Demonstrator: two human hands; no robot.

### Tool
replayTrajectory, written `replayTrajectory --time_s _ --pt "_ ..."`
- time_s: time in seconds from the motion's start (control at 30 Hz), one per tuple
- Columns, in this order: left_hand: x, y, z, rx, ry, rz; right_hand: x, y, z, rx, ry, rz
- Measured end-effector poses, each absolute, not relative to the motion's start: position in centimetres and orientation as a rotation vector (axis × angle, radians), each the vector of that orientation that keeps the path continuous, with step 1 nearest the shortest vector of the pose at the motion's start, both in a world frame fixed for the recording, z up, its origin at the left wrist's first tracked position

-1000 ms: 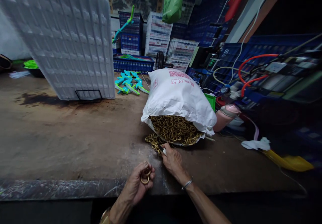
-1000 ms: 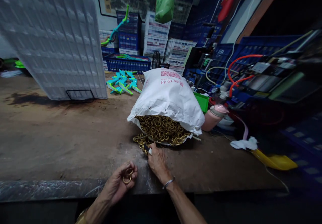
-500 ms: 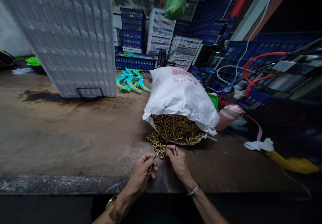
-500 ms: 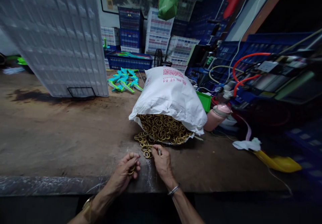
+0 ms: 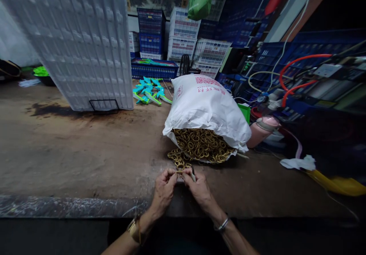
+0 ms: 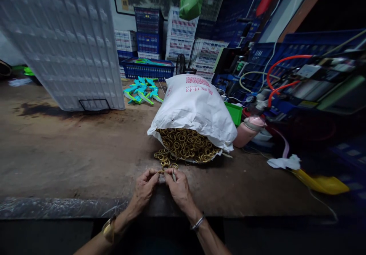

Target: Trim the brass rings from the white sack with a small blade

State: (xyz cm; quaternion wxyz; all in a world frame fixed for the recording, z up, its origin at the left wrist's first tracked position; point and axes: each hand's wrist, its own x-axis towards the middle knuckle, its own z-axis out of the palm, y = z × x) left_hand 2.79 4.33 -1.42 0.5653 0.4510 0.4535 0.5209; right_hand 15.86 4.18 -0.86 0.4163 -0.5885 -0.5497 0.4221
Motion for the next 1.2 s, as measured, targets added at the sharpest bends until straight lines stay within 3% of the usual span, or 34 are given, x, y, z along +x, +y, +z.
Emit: replayTrajectory --time_s 0.2,0.47,0.67,0.97,1.2 --pt "2.6 3.7 -1.1 1.359 1.095 1.232 15.6 4.3 -0.3 -1.495 -1.495 1.025" --pt "2.2 3.1 -0.8 0.872 0.924 0.841 15.3 4.1 -0.3 -1.497 -1.512 1.060" --pt "2.2 2.9 -0.6 0.815 0.899 0.899 15.8 3.9 -0.2 -1.535 -1.551 0.950" --pt "2.5 3.0 -0.4 0.846 0.878 0.973 15.8 2.6 -0.2 -1.686 -2.161 0.618" --pt "2.4 2.7 -0.3 0.896 0.965 0.974 15.6 2.8 0.2 -1.784 -2.224 0.611"
